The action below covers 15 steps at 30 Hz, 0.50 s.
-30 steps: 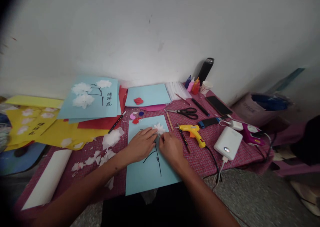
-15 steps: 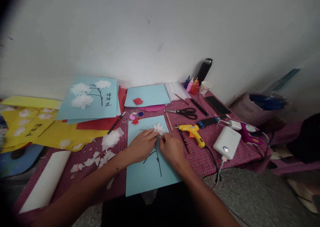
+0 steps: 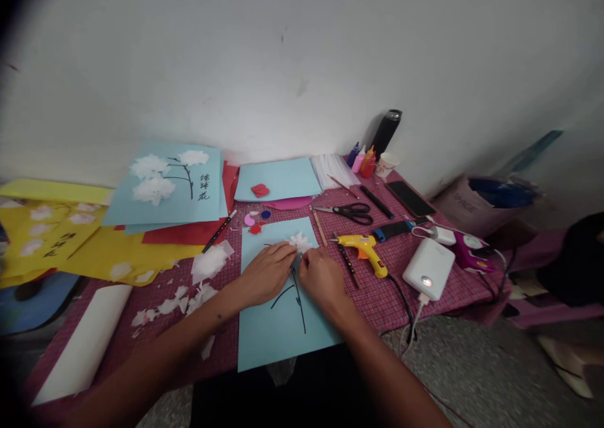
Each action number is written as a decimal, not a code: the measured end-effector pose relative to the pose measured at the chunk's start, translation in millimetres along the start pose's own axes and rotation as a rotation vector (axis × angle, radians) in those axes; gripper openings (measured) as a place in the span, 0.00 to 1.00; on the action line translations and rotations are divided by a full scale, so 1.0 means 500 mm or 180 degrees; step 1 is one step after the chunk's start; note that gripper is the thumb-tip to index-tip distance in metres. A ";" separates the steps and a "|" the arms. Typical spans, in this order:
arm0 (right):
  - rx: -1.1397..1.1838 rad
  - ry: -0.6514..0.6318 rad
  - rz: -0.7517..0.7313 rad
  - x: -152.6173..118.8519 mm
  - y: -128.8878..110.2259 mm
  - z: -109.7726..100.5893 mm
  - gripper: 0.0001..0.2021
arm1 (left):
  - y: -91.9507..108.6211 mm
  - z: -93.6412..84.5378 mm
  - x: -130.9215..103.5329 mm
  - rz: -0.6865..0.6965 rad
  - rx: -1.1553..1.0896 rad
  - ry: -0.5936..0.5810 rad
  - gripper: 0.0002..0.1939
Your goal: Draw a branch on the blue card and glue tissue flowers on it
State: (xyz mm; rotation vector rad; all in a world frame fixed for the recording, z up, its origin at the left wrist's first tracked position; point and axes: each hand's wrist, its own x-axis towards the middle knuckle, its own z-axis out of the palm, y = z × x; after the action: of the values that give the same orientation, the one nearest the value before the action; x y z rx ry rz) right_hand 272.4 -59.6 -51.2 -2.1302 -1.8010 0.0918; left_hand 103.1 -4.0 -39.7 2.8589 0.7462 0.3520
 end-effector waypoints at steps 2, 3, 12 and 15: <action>-0.0063 -0.0011 -0.0014 0.002 -0.004 -0.002 0.09 | 0.000 -0.001 0.000 -0.0027 -0.0035 0.0031 0.19; -0.0085 -0.0014 -0.0019 0.003 -0.006 -0.003 0.09 | 0.000 -0.001 0.000 -0.0040 -0.0052 0.0040 0.19; -0.0335 -0.0027 -0.0039 0.008 -0.022 -0.008 0.10 | -0.002 0.000 0.000 -0.0090 -0.0175 0.0051 0.18; -0.0428 -0.0058 -0.0029 0.011 -0.026 -0.006 0.11 | -0.003 0.000 0.000 -0.0097 -0.0182 0.0053 0.18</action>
State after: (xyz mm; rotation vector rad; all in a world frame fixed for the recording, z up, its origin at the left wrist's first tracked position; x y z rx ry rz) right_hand 262.1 -53.3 -43.6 -2.2188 -1.8757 -0.0127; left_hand 102.3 -2.5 -39.8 2.7915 0.7693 0.3870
